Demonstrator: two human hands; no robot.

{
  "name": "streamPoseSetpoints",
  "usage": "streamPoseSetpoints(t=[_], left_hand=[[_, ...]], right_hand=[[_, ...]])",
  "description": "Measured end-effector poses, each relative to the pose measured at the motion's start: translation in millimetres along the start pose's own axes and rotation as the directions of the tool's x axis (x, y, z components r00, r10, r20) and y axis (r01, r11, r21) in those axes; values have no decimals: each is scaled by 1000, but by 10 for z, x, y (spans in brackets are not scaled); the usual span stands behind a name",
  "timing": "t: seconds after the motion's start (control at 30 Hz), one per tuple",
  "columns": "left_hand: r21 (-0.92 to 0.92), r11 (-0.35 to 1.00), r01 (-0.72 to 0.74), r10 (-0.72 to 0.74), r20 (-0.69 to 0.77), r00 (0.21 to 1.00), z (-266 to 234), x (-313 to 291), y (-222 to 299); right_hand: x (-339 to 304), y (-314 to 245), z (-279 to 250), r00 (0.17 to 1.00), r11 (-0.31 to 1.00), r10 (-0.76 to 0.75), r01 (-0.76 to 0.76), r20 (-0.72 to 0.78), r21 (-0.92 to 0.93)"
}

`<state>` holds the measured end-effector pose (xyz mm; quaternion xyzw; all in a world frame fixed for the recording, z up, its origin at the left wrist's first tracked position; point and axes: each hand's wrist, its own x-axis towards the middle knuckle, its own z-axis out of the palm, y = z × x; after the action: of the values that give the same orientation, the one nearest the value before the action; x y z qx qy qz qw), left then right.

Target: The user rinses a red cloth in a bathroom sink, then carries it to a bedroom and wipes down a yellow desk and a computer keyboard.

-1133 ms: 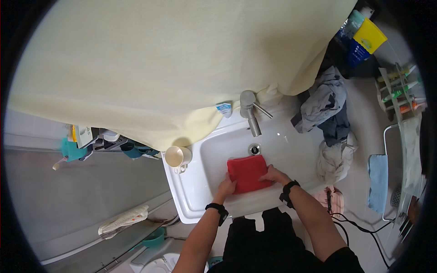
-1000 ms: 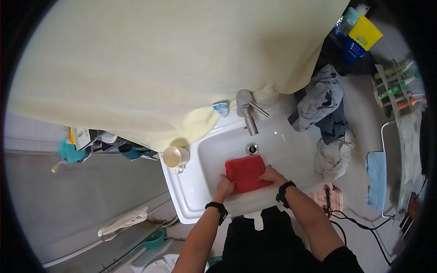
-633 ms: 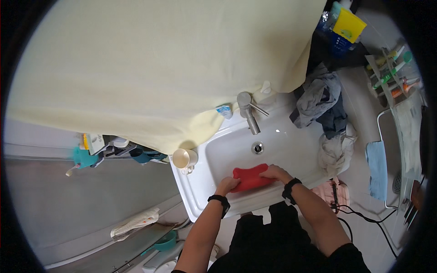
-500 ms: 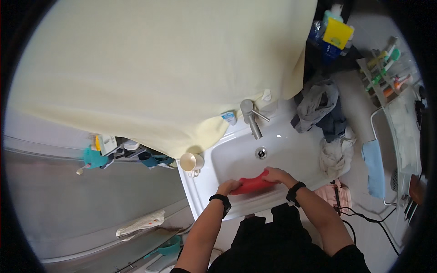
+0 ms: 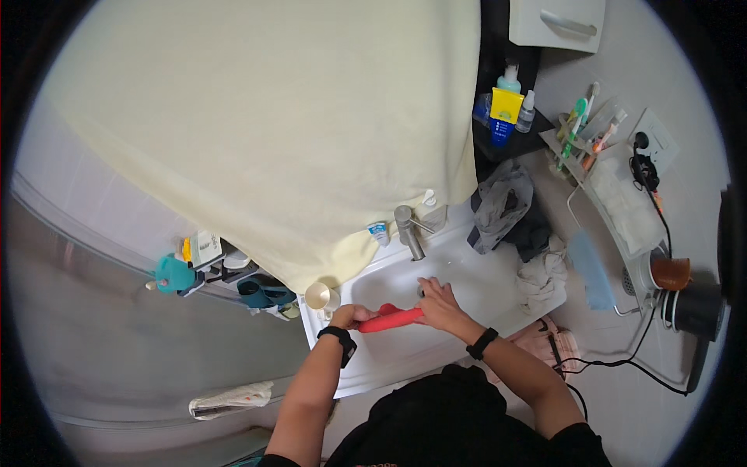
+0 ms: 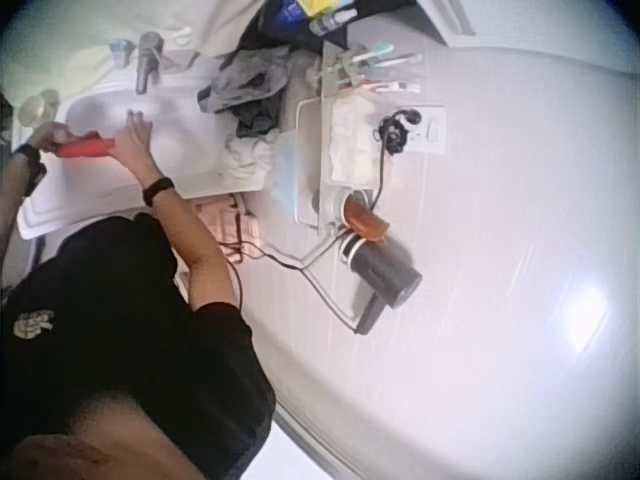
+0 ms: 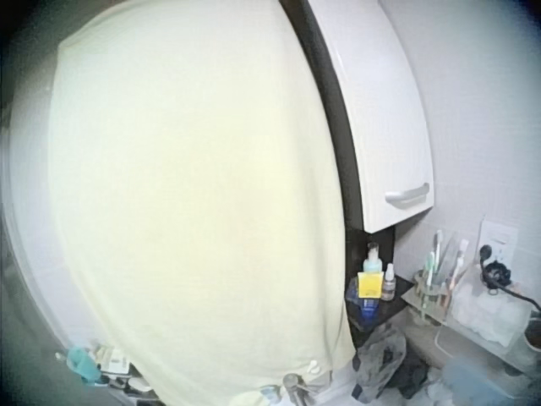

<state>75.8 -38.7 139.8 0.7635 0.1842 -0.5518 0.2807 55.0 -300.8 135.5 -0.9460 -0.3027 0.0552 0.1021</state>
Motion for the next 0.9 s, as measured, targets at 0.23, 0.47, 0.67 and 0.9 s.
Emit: streamPoseSetpoints(t=[0.23,0.47,0.67,0.9], left_hand=[[38,992,-123,116,144,983,-190,33,-313],[-401,565,-721,777,-35,628,-83,-416,-536],[-854,-69,-515,879,-296,374,157,-819,-247],[-661,285,-694,754,-292,589,231,-1314,-316]], right_hand=[[305,-185,-1002,922,948,-208,108,326,298],[317,-644,-2172,919,954,-221,134,326,270],[229,-88,-2151,954,161,47,-299,296,941],[-325,-524,-401,923,-757,63,-203,379,621]])
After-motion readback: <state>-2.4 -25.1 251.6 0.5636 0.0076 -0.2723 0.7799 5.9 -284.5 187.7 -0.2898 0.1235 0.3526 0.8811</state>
